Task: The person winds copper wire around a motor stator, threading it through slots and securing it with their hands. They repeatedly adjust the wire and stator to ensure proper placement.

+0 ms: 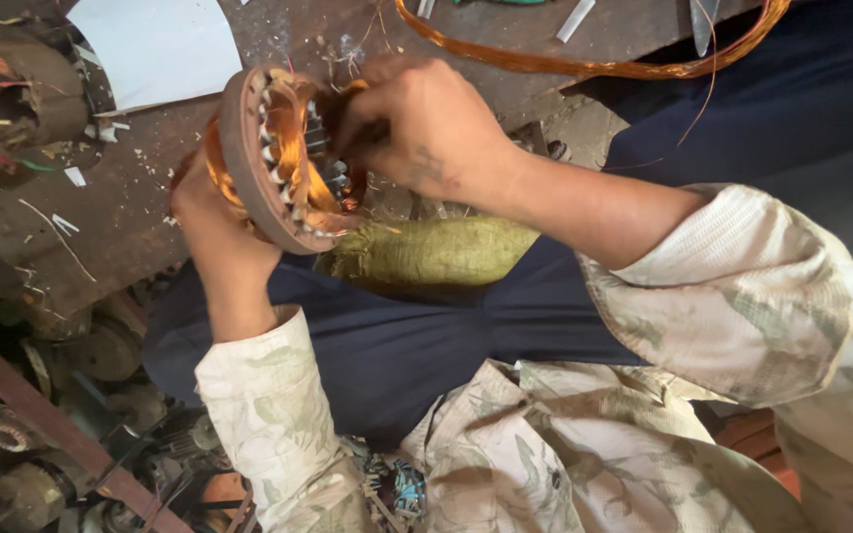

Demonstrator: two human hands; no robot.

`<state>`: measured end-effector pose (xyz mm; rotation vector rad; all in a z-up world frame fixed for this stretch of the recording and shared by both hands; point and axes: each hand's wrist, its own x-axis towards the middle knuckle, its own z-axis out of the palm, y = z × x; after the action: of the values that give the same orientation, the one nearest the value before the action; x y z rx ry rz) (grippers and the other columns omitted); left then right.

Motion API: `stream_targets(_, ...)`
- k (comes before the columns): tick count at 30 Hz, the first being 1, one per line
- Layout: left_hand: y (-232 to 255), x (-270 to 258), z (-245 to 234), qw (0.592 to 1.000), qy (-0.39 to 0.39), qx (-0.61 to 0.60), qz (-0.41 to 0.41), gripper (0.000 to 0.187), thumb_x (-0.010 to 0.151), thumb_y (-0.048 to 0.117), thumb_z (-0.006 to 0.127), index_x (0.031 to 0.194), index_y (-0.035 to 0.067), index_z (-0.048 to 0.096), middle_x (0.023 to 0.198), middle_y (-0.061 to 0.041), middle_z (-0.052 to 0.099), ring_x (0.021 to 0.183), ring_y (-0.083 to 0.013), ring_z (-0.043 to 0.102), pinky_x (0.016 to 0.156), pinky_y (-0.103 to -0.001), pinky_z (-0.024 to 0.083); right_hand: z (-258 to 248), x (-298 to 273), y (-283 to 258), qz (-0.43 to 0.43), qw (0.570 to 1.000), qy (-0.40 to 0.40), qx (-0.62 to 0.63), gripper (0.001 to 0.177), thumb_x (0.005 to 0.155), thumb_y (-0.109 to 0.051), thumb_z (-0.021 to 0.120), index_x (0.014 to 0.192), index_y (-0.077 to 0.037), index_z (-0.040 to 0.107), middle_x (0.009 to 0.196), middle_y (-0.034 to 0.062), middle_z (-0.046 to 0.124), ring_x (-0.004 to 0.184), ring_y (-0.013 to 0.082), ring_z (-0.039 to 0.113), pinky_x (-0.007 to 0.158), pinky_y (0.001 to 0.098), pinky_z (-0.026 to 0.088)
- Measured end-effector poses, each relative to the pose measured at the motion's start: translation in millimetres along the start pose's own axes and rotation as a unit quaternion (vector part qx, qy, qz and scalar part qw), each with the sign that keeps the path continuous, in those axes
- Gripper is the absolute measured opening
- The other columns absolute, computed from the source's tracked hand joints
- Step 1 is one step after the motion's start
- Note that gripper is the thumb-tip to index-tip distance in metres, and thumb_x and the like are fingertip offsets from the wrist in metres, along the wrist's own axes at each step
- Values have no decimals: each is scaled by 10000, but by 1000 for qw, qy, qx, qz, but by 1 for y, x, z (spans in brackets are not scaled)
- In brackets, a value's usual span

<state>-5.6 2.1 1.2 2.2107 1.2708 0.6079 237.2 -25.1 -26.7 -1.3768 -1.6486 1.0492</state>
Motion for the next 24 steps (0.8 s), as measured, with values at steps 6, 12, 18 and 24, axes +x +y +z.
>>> stream_targets(6, -14, -14, -11, 995, 26, 56, -78, 174, 956, 76, 856, 1113, 75, 780, 1071, -100, 765, 956, -233, 761, 870, -327, 563, -2, 0, 4, -37, 999, 10, 11, 156, 805, -145, 815, 961, -150, 810, 950, 73, 724, 852, 256, 730, 781, 394, 588)
stream_targets(12, 0, -11, -3, 999, 25, -26, -22, 425, 958, 90, 804, 1328, -16, 621, 1255, -173, 694, 1164, -302, 714, 1010, -358, 542, 8, -4, -7, -43, 997, 30, -51, 147, 869, -227, 819, 956, -120, 768, 920, 89, 705, 835, 308, 708, 734, 446, 563)
stream_targets(18, -5, -4, -1, 1000, -19, -15, 6, 357, 994, 100, 788, 1301, -15, 647, 1245, -178, 703, 1161, -283, 721, 1010, -332, 550, 23, -5, -9, -5, 993, 54, -107, 245, 818, -172, 777, 1008, -53, 677, 1063, 131, 672, 862, 398, 682, 717, 504, 548)
stream_targets(24, 3, -7, 2, 998, -6, -51, -47, 443, 988, 112, 805, 1374, -13, 627, 1289, -140, 729, 1142, -257, 740, 1064, -355, 550, 4, 0, -4, -44, 998, -15, -52, 182, 787, -164, 791, 962, -129, 756, 1049, 94, 678, 855, 354, 707, 725, 488, 555)
